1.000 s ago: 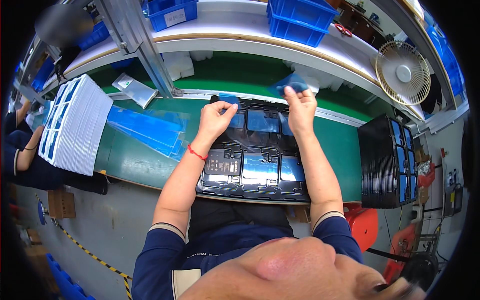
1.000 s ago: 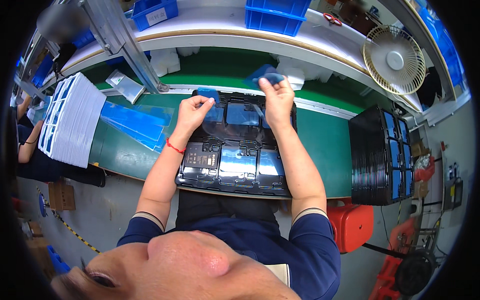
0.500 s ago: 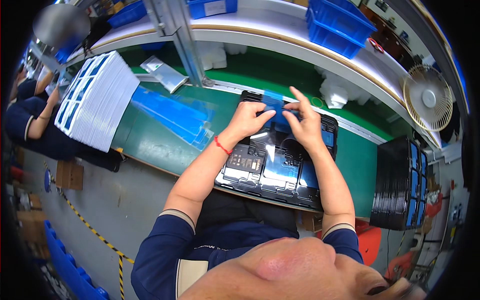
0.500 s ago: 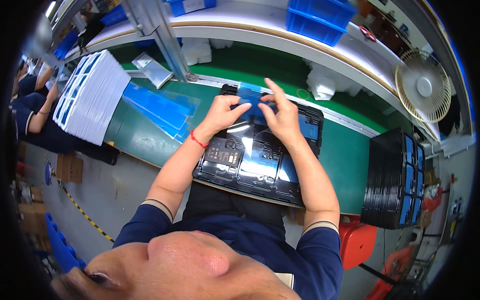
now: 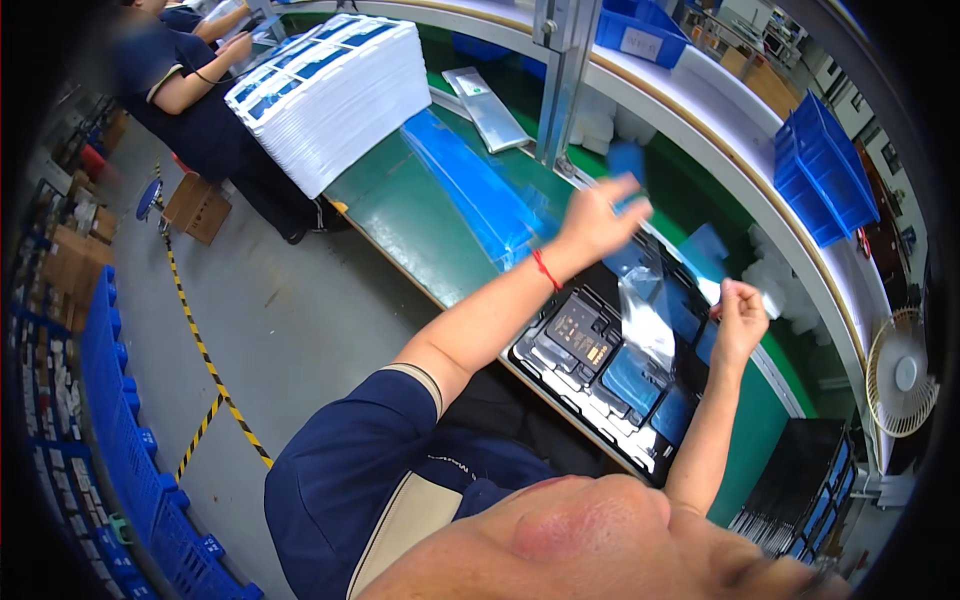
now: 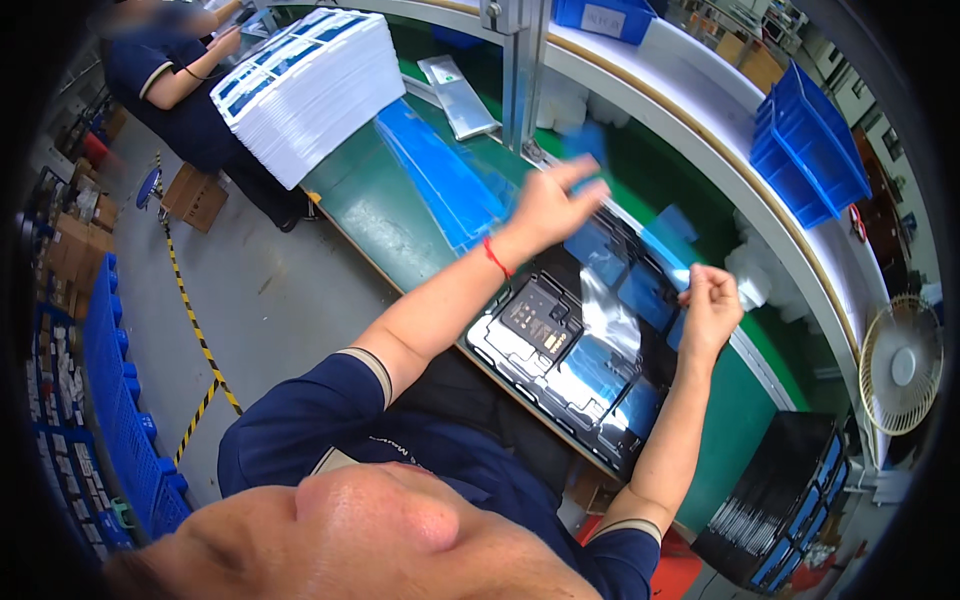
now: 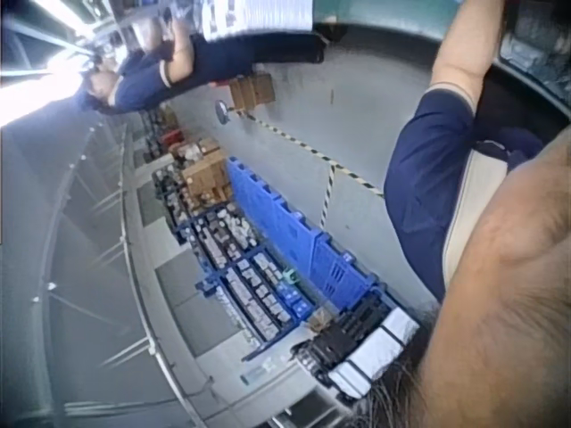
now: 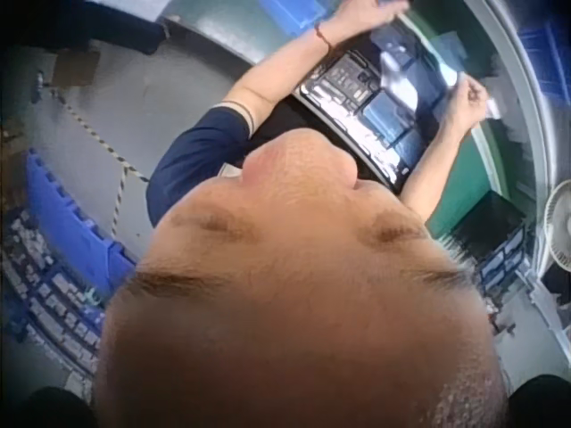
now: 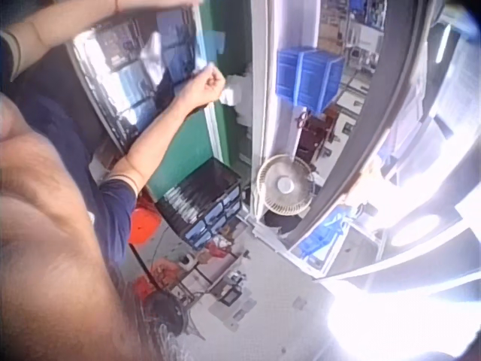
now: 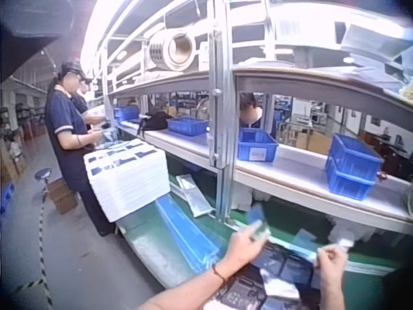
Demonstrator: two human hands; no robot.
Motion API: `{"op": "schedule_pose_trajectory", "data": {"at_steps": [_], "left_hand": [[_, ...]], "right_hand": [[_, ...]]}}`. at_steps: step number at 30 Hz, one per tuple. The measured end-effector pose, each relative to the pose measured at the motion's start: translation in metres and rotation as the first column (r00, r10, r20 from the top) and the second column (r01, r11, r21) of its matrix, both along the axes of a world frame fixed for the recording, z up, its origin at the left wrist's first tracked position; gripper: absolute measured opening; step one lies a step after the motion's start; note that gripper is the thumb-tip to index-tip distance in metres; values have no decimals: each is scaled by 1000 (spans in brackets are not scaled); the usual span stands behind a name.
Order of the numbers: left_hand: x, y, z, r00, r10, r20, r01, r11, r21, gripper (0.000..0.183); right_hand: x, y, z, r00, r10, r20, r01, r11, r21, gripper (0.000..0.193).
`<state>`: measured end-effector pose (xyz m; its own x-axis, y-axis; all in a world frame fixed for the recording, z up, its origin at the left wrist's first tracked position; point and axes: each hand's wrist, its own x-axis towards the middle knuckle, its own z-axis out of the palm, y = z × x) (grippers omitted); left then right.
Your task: Applying protective films to electronic components in a tray.
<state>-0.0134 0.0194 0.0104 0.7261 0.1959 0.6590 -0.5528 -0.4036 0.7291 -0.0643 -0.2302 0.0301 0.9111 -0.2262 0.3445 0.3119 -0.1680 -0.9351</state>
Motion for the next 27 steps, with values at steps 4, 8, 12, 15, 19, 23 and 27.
{"op": "schedule_pose_trajectory", "data": {"at_steps": [4, 8, 12, 15, 19, 23, 27], "left_hand": [[34, 60, 0, 885, 420, 201, -409, 907, -99, 52], [36, 64, -2, 891, 407, 202, -426, 903, 62, 44], [29, 37, 4, 965, 178, 194, -206, 969, 136, 37], [23, 28, -3, 999, -8, -42, 15, 985, 171, 40], [30, 16, -31, 989, 51, 139, -88, 958, 273, 33], [20, 4, -37, 999, -26, 24, 13, 896, 444, 31], [16, 2, -38, 1000, 8, 6, -10, 892, 452, 32]], "right_hand": [[-4, -5, 19, 996, -84, -17, 85, 990, 116, 9], [-44, 40, 27, 964, 60, -260, -44, 997, 69, 9], [-76, 81, 1, 849, 179, -496, -159, 984, 82, 11], [-86, 91, -9, 817, 203, -540, -160, 979, 125, 11], [-93, 96, -10, 795, 234, -560, -201, 972, 122, 10], [-93, 96, -10, 777, 236, -584, -238, 968, 76, 10], [-91, 97, -12, 773, 230, -591, -250, 967, 49, 10]]}}
